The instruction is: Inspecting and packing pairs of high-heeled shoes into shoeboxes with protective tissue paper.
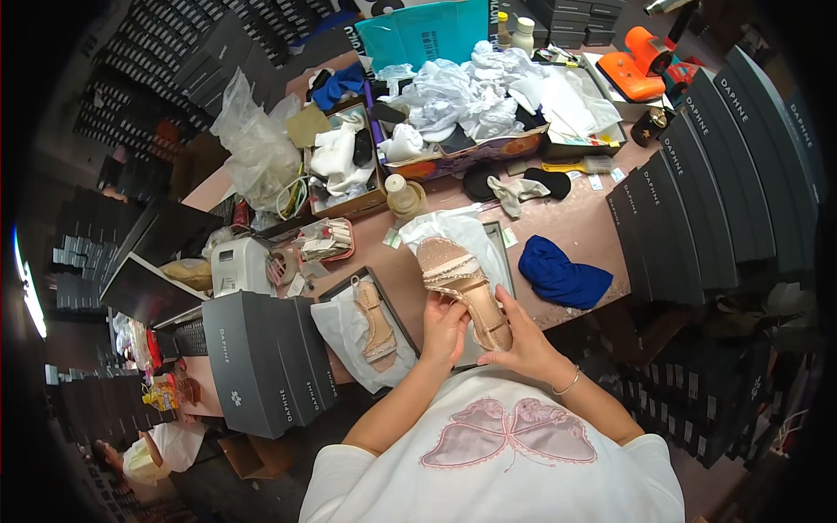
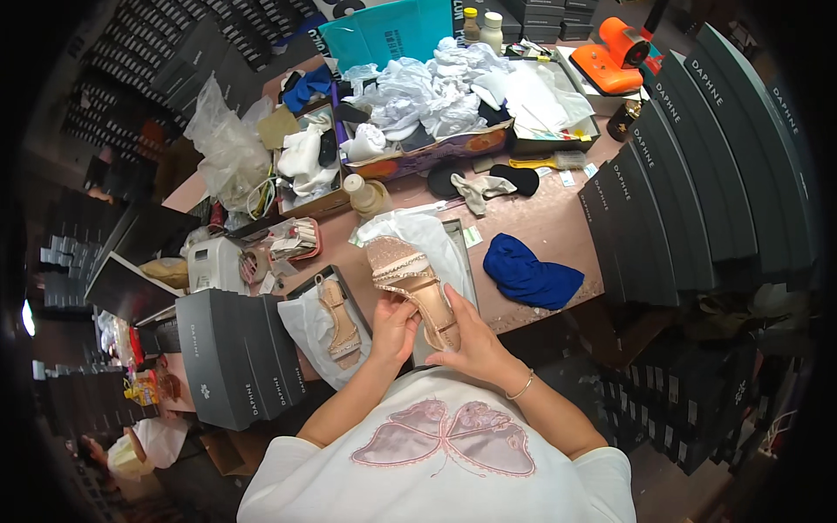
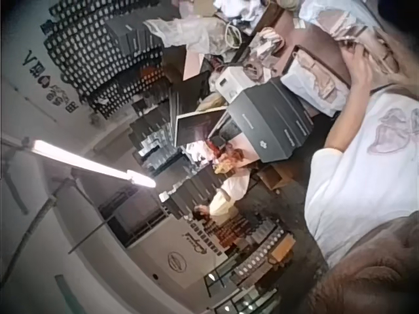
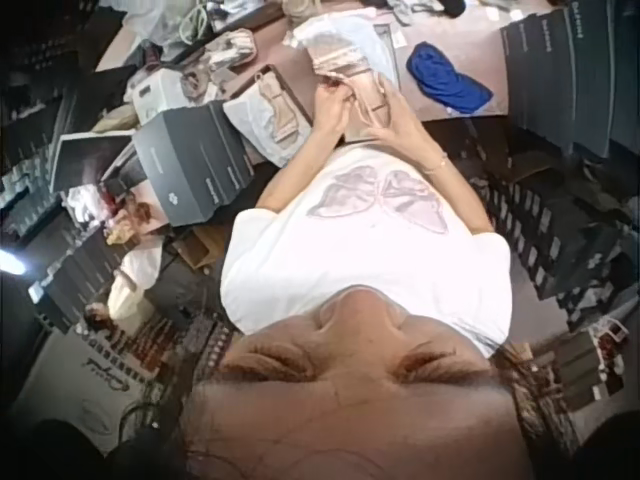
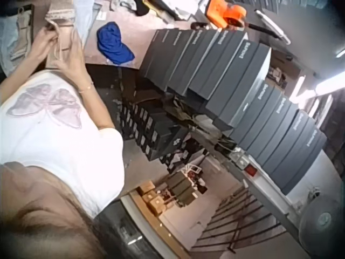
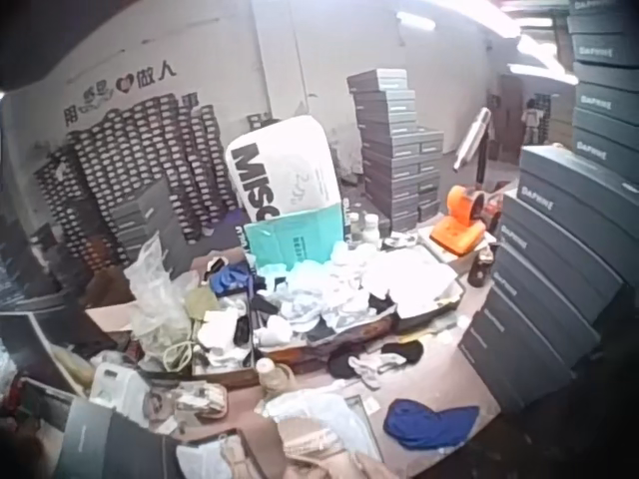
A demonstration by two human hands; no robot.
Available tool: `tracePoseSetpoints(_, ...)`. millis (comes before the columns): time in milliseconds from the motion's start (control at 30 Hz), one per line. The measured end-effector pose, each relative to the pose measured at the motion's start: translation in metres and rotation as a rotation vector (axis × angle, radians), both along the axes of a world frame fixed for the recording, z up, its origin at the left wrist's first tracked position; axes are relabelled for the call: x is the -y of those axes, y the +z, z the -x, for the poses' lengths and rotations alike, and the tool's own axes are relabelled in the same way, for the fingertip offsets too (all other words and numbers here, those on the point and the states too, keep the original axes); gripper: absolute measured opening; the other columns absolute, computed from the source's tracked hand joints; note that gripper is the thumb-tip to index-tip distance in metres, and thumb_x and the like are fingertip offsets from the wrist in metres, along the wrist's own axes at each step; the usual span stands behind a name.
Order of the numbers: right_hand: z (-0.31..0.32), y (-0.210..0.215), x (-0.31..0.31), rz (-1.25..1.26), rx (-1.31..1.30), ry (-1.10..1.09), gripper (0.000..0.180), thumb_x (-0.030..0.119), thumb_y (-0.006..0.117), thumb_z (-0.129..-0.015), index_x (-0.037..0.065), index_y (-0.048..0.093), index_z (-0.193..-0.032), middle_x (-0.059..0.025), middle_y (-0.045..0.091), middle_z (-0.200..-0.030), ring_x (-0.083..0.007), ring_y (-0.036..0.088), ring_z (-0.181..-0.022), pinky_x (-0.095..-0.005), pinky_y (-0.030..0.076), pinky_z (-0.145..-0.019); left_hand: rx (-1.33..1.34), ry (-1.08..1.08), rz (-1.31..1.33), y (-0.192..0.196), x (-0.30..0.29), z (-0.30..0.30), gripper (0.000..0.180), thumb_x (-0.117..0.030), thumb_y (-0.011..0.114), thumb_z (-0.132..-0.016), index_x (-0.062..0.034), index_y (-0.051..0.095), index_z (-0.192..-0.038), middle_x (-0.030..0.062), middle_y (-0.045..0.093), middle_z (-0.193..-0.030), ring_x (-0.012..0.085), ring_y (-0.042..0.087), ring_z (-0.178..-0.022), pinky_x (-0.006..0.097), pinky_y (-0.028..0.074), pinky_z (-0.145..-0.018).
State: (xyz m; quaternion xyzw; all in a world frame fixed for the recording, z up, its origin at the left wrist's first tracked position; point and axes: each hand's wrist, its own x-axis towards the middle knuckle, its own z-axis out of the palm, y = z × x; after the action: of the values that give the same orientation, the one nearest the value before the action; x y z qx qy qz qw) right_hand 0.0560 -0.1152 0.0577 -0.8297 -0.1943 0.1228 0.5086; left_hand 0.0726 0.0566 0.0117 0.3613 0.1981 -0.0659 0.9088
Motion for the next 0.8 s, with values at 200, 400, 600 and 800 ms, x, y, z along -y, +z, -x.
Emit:
tracePoseSetpoints(200,0.004,0.003,0.004,-0.090,-0.053,-0.057,0.116,0.034,0.085,-0.063,-0.003,0.012,-0.146,-0.0292,0.032,-0.141,-0.0414,0.037,-0.130,-0.0423,0.033,-0.107,-0.048,-0.023,0.081,0.001,-0.001,-0.007,0.046,0.012,0.051,-0.085,-0.0063,0.043,-0.127,0.0091,0.053,-0.122,0.0211,0.056,-0.111,0.034,0.050,-0.091)
tracePoseSetpoints(400,0.002,-0.003,0.003,0.328,0.156,-0.071,0.095,0.019,0.079,-0.070,0.001,0.025,-0.145,-0.0295,0.033,-0.139,-0.0394,0.043,-0.125,-0.0440,0.038,-0.101,0.056,-0.047,-0.037,0.009,0.030,0.005,0.045,0.006,0.057,-0.087,-0.0052,0.043,-0.128,0.0073,0.054,-0.120,0.0163,0.056,-0.108,0.032,0.050,-0.089)
tracePoseSetpoints(600,-0.002,-0.010,0.090,-0.465,-0.343,-0.254,0.065,0.002,0.058,-0.077,-0.001,0.039,-0.139,-0.0085,0.037,-0.139,-0.0145,0.055,-0.099,-0.0289,0.046,-0.090,0.125,-0.405,-1.097,0.040,-0.070,-0.091,0.047,-0.015,0.059,-0.092,-0.0055,0.042,-0.135,0.0050,0.062,-0.081,0.0093,0.053,-0.059,0.025,0.045,-0.053)
tracePoseSetpoints(800,-0.026,0.000,0.098,-0.911,-0.624,-0.223,0.065,0.018,0.052,-0.083,-0.002,0.034,-0.141,-0.0114,0.055,-0.124,-0.0176,0.062,-0.096,-0.0302,0.050,-0.087,-0.097,-0.733,-0.873,0.002,-0.109,-0.151,0.029,-0.021,0.058,-0.094,-0.0045,0.052,-0.117,0.0055,0.061,-0.072,0.0082,0.047,-0.048,0.024,0.042,-0.045)
